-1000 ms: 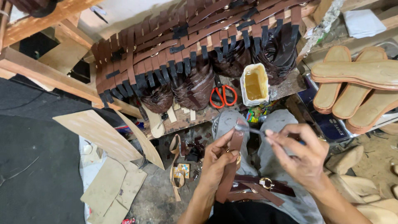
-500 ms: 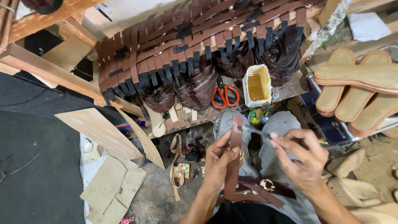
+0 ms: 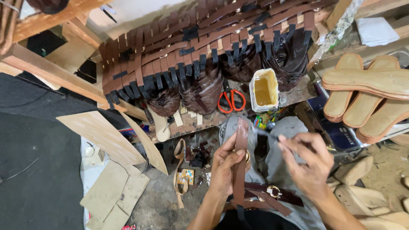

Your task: The person sits on the floor at a low workbench, dips a small applicator into a container of adhesive and spreads it along leather straps, then hangs the treated straps on a rack above the bench. Later the person picks up insoles and marks a pink pad with a pen.

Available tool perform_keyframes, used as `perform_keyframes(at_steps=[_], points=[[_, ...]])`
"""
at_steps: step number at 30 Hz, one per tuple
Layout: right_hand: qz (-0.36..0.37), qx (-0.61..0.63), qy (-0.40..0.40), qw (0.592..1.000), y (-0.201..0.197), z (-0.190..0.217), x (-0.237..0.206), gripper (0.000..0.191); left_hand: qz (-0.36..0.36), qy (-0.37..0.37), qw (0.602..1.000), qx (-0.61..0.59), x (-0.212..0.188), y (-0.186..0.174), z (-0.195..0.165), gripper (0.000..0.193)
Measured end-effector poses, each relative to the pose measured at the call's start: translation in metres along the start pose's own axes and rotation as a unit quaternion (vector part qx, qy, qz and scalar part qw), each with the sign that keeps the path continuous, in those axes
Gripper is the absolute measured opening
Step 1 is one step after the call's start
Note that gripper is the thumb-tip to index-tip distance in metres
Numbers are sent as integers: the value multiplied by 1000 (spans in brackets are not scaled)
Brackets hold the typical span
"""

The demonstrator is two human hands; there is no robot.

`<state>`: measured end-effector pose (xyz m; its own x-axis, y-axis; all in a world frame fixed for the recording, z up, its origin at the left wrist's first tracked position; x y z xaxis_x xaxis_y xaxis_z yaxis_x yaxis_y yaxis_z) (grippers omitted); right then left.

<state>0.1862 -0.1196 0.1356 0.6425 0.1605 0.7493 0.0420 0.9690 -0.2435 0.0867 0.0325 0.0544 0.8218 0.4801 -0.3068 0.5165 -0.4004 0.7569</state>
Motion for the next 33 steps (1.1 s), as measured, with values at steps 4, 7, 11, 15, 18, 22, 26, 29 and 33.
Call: perform_keyframes(at_steps=[4, 7, 11, 15, 18, 22, 26, 29, 33], points=[[33, -32, 55, 997, 5, -12, 0, 27, 4, -19, 1000, 16, -4, 4, 1, 68], [-14, -55, 27, 998, -3, -11, 5, 28, -13, -24, 999, 40, -5, 2, 3, 69], [61, -38, 64, 995, 6, -27, -2, 25, -23, -13, 996, 89, -2, -2, 7, 63], [109, 179, 392, 896, 22, -83, -34, 35, -89, 128, 986, 58, 9, -16, -17, 39], [219, 297, 463, 806, 37, -89, -66, 39, -117, 230, 966, 19, 11, -24, -40, 27], [271, 111, 410, 864, 29, -101, -85, 23, -121, 275, 954, 7, 4, -25, -53, 26], [229, 168, 348, 894, 21, -86, -68, 14, -13, 236, 972, -9, -5, -7, -44, 40], [226, 175, 316, 905, 21, -71, -53, 15, 84, 135, 977, 143, -6, 8, -15, 44], [193, 156, 265, 932, 28, -50, -28, 14, 40, 69, 965, 248, 0, 1, 14, 22]])
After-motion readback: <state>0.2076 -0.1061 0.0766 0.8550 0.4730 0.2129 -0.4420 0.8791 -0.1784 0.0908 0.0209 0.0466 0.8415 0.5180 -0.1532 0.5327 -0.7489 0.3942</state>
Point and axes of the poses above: each hand's wrist, its own x-axis towards the middle knuckle, its own y-axis out of the palm, z = x × y, the point moved 7 cm from there along x, towards the middle knuckle, and after that the axes turned 15 degrees about -z, right-handed, at the moved point
